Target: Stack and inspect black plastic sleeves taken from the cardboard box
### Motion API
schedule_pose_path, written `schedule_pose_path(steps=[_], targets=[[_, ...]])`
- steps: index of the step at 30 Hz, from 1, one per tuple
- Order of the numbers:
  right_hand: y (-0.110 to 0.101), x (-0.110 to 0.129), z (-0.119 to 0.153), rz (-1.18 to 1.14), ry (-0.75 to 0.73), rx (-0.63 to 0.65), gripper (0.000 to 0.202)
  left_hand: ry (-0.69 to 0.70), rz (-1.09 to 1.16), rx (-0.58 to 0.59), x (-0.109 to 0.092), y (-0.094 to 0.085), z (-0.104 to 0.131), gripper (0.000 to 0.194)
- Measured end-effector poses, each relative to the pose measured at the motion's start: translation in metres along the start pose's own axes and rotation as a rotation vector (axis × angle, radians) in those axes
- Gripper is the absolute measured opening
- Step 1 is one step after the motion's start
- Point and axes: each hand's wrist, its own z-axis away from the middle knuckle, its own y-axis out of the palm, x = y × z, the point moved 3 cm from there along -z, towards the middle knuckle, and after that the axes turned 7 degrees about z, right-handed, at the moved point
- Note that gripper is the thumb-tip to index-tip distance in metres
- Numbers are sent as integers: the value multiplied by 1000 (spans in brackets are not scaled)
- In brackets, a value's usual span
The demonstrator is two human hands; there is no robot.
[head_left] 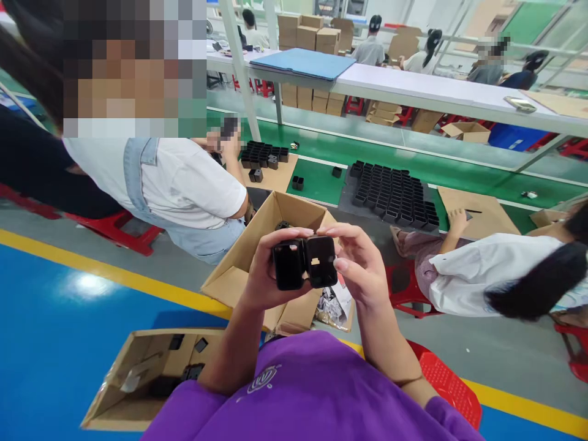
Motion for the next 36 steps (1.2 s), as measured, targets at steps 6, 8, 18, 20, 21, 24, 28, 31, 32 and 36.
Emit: schedule_pose_path(steps=[6,8,18,20,21,24,28,31,32,36], targets=[[-1,5,-7,2,3,-51,12,-35,17,41,0,2,0,81],[-1,5,-10,7,4,-82,6,-33,0,58,0,2,0,82],[-4,3,-11,113,63,-181,10,-62,-114,43,1,4,0,83],[-5,1,-9,142,72,-186,13,-73,-156,27,0,5,-1,81],[-5,0,-8,156,70,-178,14,-79,-182,14,-1,5,-1,79],[-6,-1,-6,209,17,-105,26,-93,-267,-34,-2,6,-1,75],[-5,1,-3,334,-63,44,58,-138,-286,-62,1,6,1,73],[-6,1,-2,427,-77,62,66,-166,-252,-56,4,8,3,71],[-7,0,-1,434,-80,33,65,-178,-249,-60,4,8,4,70],[-13,-5,2,357,-54,-166,49,-235,-247,-82,3,13,2,72]])
